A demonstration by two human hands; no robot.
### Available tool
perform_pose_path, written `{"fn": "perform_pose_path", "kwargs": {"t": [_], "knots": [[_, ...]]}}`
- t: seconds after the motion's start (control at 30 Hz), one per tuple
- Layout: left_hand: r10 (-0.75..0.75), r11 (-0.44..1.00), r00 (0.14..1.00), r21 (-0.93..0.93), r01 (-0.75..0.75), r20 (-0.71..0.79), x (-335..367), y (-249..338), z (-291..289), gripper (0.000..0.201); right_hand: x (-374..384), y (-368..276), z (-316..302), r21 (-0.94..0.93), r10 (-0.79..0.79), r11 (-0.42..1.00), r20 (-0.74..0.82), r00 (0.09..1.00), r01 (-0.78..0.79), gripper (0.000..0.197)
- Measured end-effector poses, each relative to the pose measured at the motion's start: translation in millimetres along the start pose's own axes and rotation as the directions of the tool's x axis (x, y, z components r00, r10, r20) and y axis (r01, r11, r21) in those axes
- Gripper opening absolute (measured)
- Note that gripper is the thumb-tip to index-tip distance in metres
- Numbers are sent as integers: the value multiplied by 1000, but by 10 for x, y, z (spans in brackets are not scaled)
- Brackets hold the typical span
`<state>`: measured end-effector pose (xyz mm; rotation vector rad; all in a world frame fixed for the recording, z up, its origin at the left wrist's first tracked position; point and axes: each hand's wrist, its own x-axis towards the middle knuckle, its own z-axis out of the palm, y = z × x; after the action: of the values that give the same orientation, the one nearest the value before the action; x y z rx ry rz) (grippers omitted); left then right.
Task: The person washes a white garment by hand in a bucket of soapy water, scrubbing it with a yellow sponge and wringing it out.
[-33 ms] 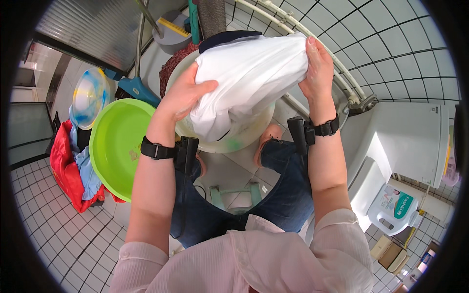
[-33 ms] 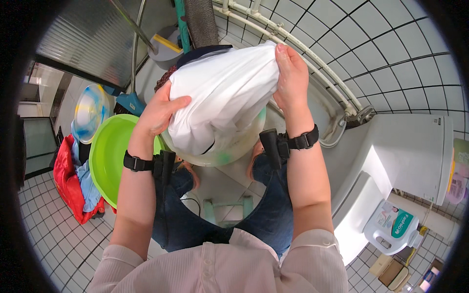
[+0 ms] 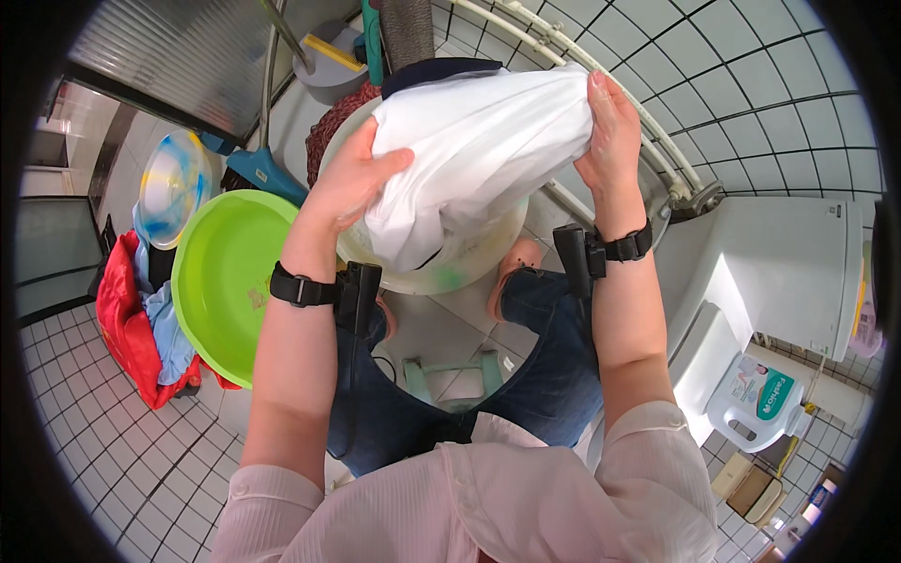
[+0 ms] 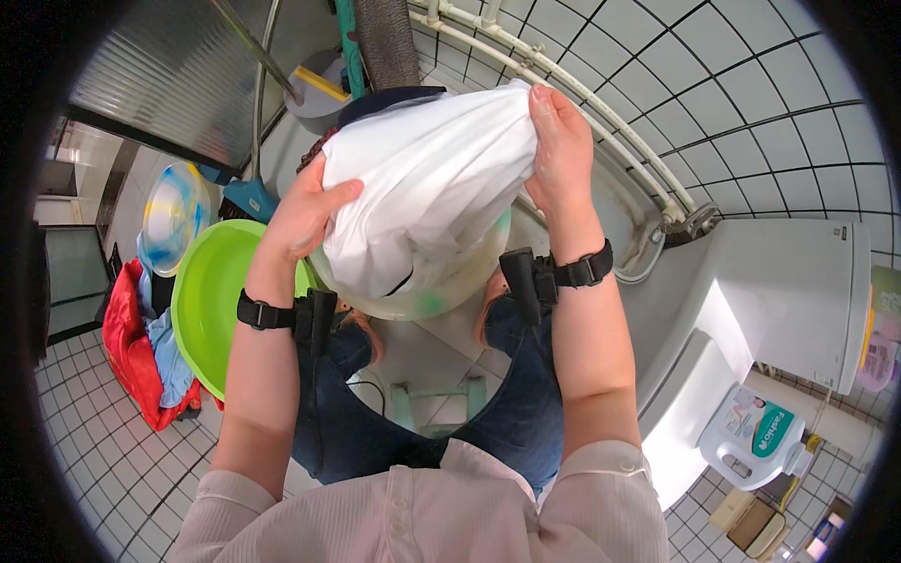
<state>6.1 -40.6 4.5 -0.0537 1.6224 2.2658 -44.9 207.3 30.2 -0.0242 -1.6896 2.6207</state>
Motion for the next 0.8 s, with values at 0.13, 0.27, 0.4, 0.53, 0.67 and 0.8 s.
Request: {"fn": "perform_pose_path", "kwargs": {"t": [0.13,0.27,0.4,0.53,0.67,0.8], "knots": [[211,938,962,311,-151,-171,58,9,-76,30,-31,-50,5,62,68,996,32,997,-70,27],[352,853,878,498,-157,-325,109,-66,-131,28,4,12,-60,46,137,989,80,987,-141,27],[135,991,940,41,-129,-312,131,-36,-70,34,9,30,-37,56,180,981,74,981,-184,27],[-60,960,980,-281,5,-188,47,74,109,48,-38,105,29,158,170,969,131,977,-190,29],[-135,645,956,-709,285,261,73,-123,230,65,-407,583,381,-543,-118,813,202,972,212,18],[-293,489,927,-796,356,235,86,-430,216,46,-890,819,811,-686,-93,499,566,819,530,17]]}}
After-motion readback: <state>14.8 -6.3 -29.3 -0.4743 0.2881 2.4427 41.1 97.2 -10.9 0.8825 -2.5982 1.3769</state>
